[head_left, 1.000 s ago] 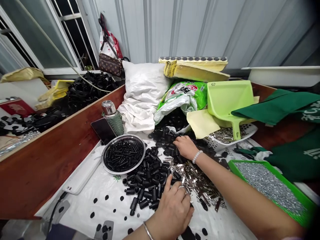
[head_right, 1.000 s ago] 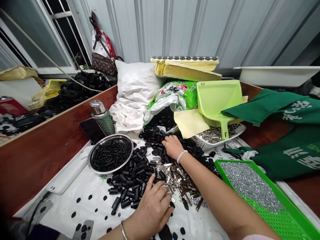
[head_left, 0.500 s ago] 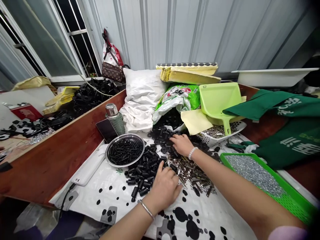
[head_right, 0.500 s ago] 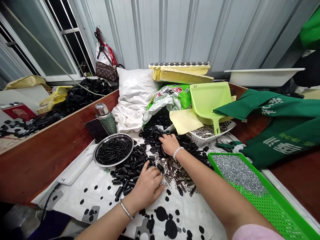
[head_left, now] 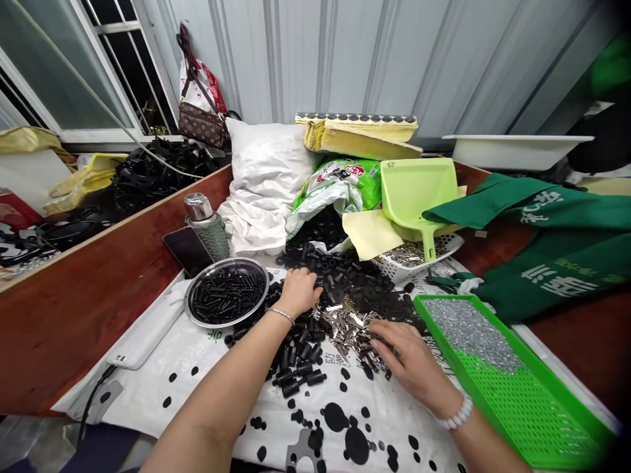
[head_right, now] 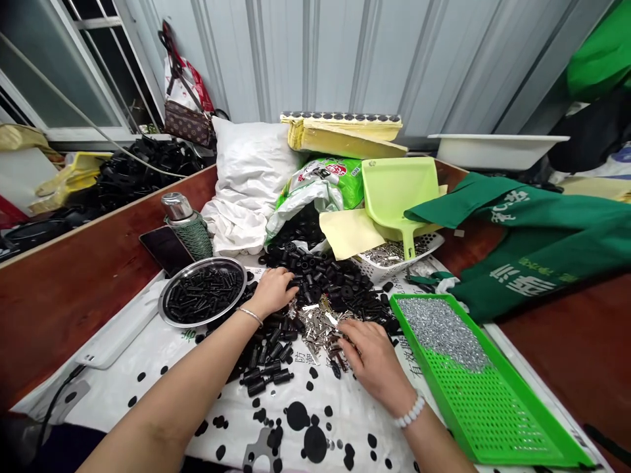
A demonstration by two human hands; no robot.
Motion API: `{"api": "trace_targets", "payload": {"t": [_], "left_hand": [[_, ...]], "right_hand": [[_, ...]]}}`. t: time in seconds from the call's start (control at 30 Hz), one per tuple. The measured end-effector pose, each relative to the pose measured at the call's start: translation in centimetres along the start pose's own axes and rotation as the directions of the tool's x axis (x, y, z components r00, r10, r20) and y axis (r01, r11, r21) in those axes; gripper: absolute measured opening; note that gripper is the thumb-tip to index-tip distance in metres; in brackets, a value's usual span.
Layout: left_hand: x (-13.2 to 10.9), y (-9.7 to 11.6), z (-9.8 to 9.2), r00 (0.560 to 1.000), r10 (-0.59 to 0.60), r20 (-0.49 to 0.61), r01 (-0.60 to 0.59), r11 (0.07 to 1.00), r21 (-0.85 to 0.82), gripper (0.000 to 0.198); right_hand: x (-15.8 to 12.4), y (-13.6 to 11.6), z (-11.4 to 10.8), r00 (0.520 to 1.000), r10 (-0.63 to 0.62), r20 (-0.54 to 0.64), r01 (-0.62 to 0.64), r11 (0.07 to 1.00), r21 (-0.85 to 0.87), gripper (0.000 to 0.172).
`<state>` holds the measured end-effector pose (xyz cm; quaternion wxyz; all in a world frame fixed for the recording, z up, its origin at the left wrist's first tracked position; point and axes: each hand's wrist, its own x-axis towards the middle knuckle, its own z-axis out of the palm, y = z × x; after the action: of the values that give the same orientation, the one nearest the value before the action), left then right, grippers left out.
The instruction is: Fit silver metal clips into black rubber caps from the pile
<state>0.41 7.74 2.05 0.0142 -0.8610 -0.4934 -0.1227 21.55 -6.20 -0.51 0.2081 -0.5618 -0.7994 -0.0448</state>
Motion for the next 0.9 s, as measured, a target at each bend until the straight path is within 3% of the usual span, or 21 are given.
{"api": "trace_targets", "payload": {"t": [0.13,0.27,0.43,0.6,0.77,0.9], "left_hand": [[0.4,0.5,0.2,1.000,-0.014,0.001,0.014,1.000,0.019,0.030],[0.2,1.4,0.3,0.999,0.025,0.041,-0.026,1.000,0.009,0.029],[-0.5,3.4,0.0,0.991,0.114,0.071,-0.110,0.993,-0.046,0.027],[-2.8,5.8,-0.3,0.980,0.180,0.085,-0.171,0.979,-0.111,0.028],[-5.7,7.5,-0.5,0.970,0.234,0.064,-0.217,0.954,-0.205,0.025],[-6.7,7.8,0.1,0.983,0.174,-0.056,-0.180,0.859,-0.480,0.024]], "right_hand": [[-0.7,1.1,0.7,0.996,0.050,-0.070,-0.052,0.998,-0.027,0.028],[0.1,1.9,0.6,0.995,0.089,-0.035,-0.091,0.994,-0.067,0.027],[2.6,2.8,0.2,0.973,0.219,0.071,-0.207,0.968,-0.145,0.023],[6.2,3.8,1.7,0.928,0.357,0.108,-0.340,0.929,-0.148,0.020],[8.4,4.2,3.6,0.900,0.424,0.104,-0.430,0.901,0.049,0.021],[8.1,4.2,2.8,0.886,0.449,0.113,-0.458,0.817,0.351,0.022]]}}
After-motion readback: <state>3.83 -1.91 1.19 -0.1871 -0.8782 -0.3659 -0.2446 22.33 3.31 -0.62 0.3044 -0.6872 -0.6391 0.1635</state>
